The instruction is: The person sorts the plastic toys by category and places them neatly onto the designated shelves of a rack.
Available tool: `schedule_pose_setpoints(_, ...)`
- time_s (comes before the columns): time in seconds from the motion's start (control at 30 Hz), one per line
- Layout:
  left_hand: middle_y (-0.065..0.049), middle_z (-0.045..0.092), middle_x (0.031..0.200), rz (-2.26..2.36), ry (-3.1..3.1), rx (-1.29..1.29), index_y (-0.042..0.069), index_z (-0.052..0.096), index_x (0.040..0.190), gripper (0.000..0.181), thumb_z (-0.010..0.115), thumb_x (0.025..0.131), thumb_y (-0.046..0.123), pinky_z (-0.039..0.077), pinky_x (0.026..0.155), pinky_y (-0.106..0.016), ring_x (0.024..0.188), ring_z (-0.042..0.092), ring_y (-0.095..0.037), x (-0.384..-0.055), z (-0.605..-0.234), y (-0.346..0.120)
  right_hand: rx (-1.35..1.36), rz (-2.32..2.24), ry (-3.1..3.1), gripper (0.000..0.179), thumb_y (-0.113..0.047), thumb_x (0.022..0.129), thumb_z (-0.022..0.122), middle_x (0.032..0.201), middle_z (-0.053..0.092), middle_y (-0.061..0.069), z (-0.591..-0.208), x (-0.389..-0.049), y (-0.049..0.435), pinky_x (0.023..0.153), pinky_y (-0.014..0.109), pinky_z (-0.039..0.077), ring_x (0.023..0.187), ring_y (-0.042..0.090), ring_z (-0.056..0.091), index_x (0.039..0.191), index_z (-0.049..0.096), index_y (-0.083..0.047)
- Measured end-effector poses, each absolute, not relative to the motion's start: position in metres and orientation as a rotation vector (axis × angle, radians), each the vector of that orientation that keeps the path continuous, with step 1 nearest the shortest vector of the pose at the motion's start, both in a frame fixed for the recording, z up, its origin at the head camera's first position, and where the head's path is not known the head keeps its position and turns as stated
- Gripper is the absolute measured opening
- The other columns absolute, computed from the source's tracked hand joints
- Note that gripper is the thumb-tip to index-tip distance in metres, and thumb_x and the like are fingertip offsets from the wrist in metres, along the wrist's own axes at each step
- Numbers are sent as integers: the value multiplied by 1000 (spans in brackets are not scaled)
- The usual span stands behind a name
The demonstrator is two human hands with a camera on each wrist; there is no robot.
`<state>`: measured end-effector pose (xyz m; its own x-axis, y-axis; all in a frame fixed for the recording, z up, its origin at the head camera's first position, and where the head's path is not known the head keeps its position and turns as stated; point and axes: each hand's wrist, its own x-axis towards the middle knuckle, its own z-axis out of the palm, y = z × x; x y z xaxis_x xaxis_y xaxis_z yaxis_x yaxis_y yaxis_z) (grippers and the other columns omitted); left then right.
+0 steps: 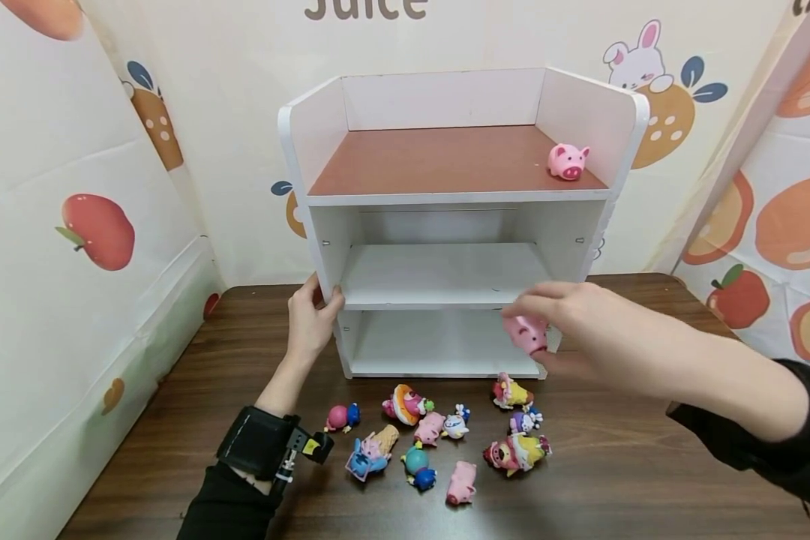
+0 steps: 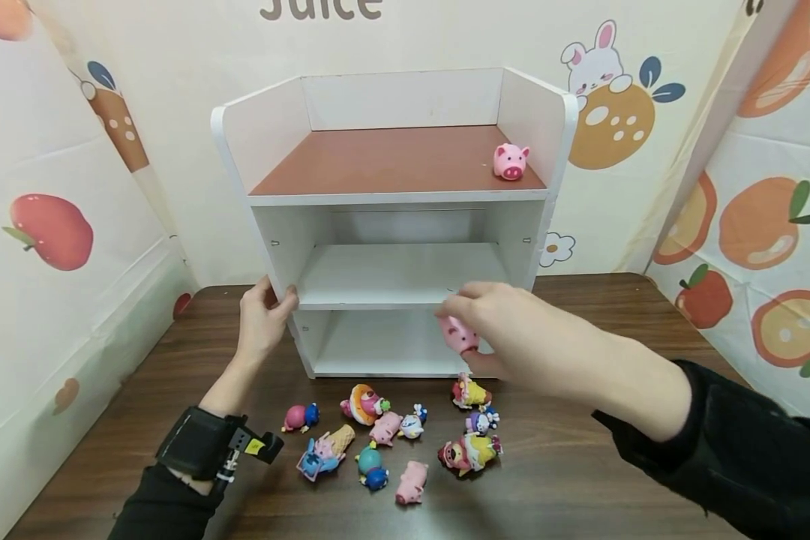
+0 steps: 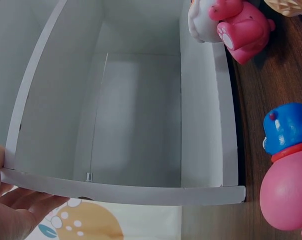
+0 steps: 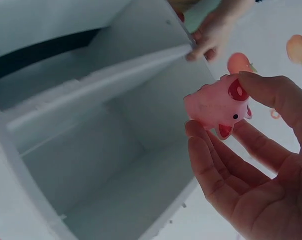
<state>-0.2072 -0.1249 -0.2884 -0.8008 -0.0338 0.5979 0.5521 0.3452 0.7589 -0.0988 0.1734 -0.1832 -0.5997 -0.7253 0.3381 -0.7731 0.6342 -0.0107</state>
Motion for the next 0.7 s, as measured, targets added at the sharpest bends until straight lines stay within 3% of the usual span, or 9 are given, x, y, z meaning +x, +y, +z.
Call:
schedule_pose_setpoints(0.33,-32,55,105,-1463,-2100,-443,-16,50,112,32,48,81,-9,47,75,-48,94,55,-41,-205,-287,-125,1256,159,-2539,34,-2,66,70,87,57,-5,-145,-119,157,62,23,47,73,6,49,99,61,-6)
schedule_pose_setpoints(0.7,-32,55,106,-1496,-2077,-458,-16,51,112,32,47,80,-9,47,75,-48,94,55,-39,-206,-288,-125,1113,73,-2589,29,-10,69,71,80,59,-8,-106,-149,154,66,22,48,72,4,53,96,62,-11)
